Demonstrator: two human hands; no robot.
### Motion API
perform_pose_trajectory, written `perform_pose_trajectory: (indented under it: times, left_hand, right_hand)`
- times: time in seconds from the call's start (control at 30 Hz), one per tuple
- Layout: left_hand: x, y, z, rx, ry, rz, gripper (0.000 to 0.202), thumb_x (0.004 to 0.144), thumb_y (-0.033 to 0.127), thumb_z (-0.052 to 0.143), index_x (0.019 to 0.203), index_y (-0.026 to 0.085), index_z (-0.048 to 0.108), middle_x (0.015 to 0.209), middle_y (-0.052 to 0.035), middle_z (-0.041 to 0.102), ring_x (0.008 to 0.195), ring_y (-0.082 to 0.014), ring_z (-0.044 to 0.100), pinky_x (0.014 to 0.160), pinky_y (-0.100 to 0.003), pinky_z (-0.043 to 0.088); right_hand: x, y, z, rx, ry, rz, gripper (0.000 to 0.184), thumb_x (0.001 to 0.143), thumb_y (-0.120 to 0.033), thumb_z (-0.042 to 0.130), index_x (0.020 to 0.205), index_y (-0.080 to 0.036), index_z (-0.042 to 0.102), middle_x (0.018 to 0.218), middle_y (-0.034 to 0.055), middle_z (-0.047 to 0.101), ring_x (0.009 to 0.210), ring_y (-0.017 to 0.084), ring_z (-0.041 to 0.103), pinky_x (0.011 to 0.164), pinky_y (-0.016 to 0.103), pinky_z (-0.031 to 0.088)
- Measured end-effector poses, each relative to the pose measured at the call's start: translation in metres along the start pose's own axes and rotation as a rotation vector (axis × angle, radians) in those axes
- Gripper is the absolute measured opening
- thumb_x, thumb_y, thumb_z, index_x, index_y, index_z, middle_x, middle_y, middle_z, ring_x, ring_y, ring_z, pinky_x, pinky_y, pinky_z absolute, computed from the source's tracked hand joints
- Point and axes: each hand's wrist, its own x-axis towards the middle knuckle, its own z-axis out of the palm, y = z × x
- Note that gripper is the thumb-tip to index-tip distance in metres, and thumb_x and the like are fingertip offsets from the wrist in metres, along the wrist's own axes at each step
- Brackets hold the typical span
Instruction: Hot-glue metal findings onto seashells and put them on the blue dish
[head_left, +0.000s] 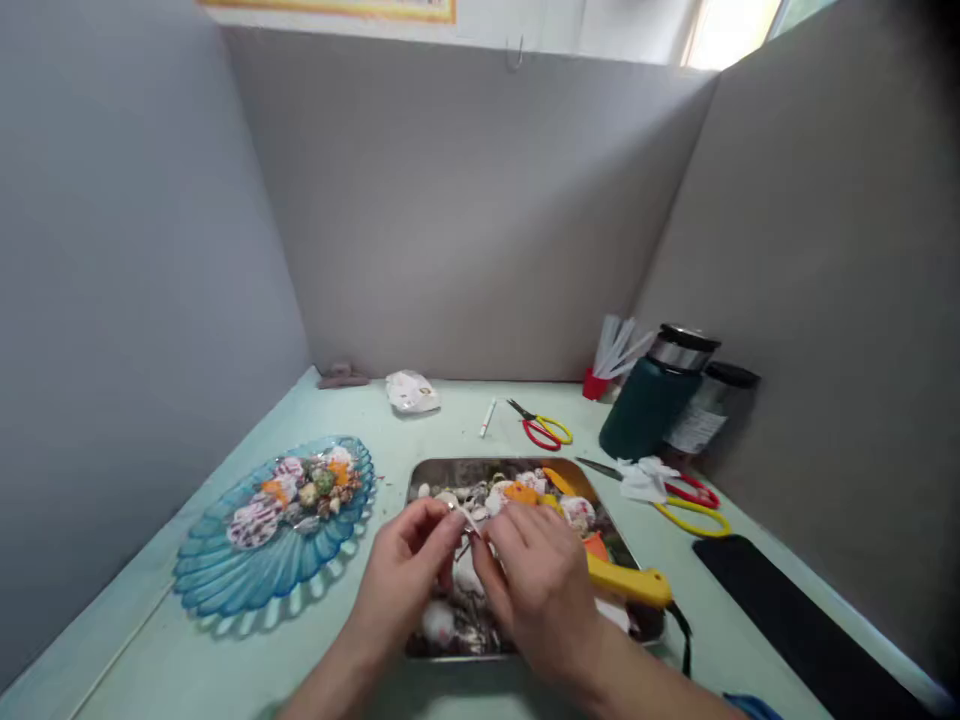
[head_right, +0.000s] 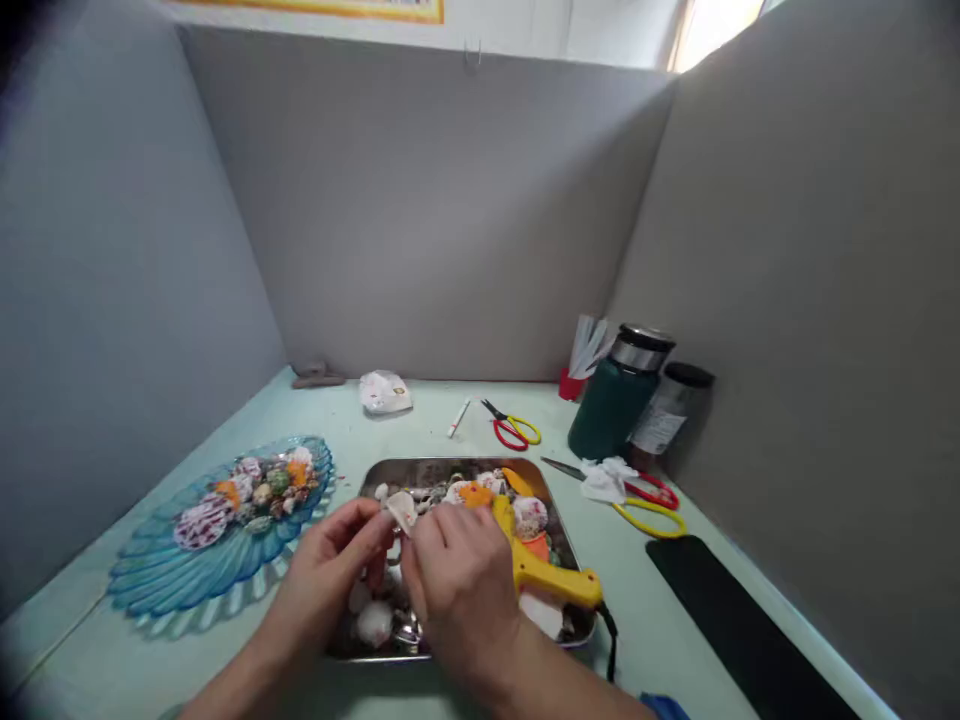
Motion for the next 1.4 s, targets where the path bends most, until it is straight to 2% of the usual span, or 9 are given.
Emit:
perform_pose_trajectory:
  times: [0.1, 0.17, 0.27, 0.37, 0.5, 0.7, 1.03, 1.4]
  left_hand:
    - [0.0006, -0.0022, -0.0023, -0.046, -0.016, -0.016, 0.023, 0.078, 0.038, 0.062, 0.073, 0.017, 0.056, 0.048, 0.0076, 0.047, 0.042, -0.0056, 0.041, 0.043, -0.016, 0.034]
    - [0.001, -0.0029, -0.0033, -0.079, -0.032, -0.017, 0.021, 0.079, 0.037, 0.062, 0.078, 0.016, 0.058, 0.049, 0.0072, 0.049, 0.042, -0.0054, 0.042, 0.044, -0.016, 0.034]
    - [0.0014, -0.0027, -0.0039, -0.095, -0.05, -0.014, 0.02, 0.079, 0.036, 0.062, 0.082, 0.016, 0.06, 0.049, 0.0063, 0.051, 0.043, -0.0055, 0.044, 0.046, -0.016, 0.034]
    - [0.0017, -0.0032, -0.0045, -0.091, -0.069, -0.027, 0.02, 0.08, 0.037, 0.06, 0.08, 0.016, 0.06, 0.046, 0.006, 0.051, 0.043, -0.0061, 0.044, 0.046, -0.017, 0.034]
    - [0.0021, -0.0067, -0.0061, -0.131, -0.106, -0.042, 0.021, 0.083, 0.037, 0.057, 0.078, 0.017, 0.058, 0.045, 0.0055, 0.052, 0.043, -0.0061, 0.043, 0.047, -0.017, 0.033]
    - [0.0009, -0.0077, -0.0057, -0.166, -0.131, -0.051, 0.021, 0.085, 0.037, 0.055, 0.075, 0.018, 0.053, 0.048, 0.0063, 0.051, 0.043, -0.0057, 0.044, 0.047, -0.017, 0.033]
    - [-0.0004, -0.0078, -0.0057, -0.23, -0.14, -0.087, 0.026, 0.084, 0.038, 0.055, 0.069, 0.018, 0.049, 0.049, 0.0077, 0.042, 0.04, -0.0049, 0.034, 0.04, -0.016, 0.03]
    - [0.0015, -0.0081, -0.0071, -0.237, -0.178, -0.105, 0.027, 0.084, 0.038, 0.055, 0.066, 0.018, 0.049, 0.042, 0.009, 0.037, 0.036, -0.0046, 0.032, 0.038, -0.015, 0.031]
  right_hand:
    - [0.0029, -0.0002, -0.0008, 0.108, -0.033, 0.049, 0.013, 0.088, -0.018, 0.047, 0.077, -0.017, 0.054, 0.074, 0.005, 0.055, 0.071, 0.021, 0.051, 0.066, 0.036, 0.039]
    - [0.0044, 0.0003, -0.0013, 0.201, -0.031, 0.096, 0.009, 0.087, -0.017, 0.05, 0.093, -0.016, 0.056, 0.09, 0.0084, 0.058, 0.084, 0.022, 0.053, 0.074, 0.037, 0.042]
    - [0.0056, 0.0015, -0.0019, 0.329, -0.023, 0.149, 0.034, 0.084, -0.013, 0.052, 0.117, -0.014, 0.048, 0.117, 0.013, 0.051, 0.108, 0.024, 0.048, 0.09, 0.039, 0.041]
    - [0.0057, 0.0022, -0.0029, 0.434, -0.054, 0.144, 0.045, 0.083, -0.01, 0.05, 0.127, -0.015, 0.041, 0.128, 0.0123, 0.044, 0.119, 0.023, 0.041, 0.1, 0.037, 0.036]
    - [0.006, 0.0026, -0.0046, 0.549, -0.114, 0.187, 0.043, 0.084, -0.014, 0.052, 0.126, -0.018, 0.043, 0.126, 0.0101, 0.047, 0.117, 0.022, 0.044, 0.098, 0.035, 0.039]
    - [0.0067, 0.0038, -0.0057, 0.628, -0.118, 0.213, 0.038, 0.085, -0.015, 0.054, 0.122, -0.02, 0.047, 0.115, 0.0082, 0.055, 0.104, 0.021, 0.051, 0.089, 0.034, 0.043]
    - [0.007, 0.0031, -0.0045, 0.699, -0.152, 0.264, 0.038, 0.081, -0.018, 0.062, 0.117, -0.021, 0.05, 0.108, 0.005, 0.059, 0.092, 0.019, 0.055, 0.082, 0.031, 0.045]
    - [0.0061, 0.0017, -0.006, 0.694, -0.161, 0.303, 0.033, 0.081, -0.016, 0.062, 0.112, -0.021, 0.051, 0.099, 0.0035, 0.061, 0.085, 0.018, 0.056, 0.077, 0.029, 0.044]
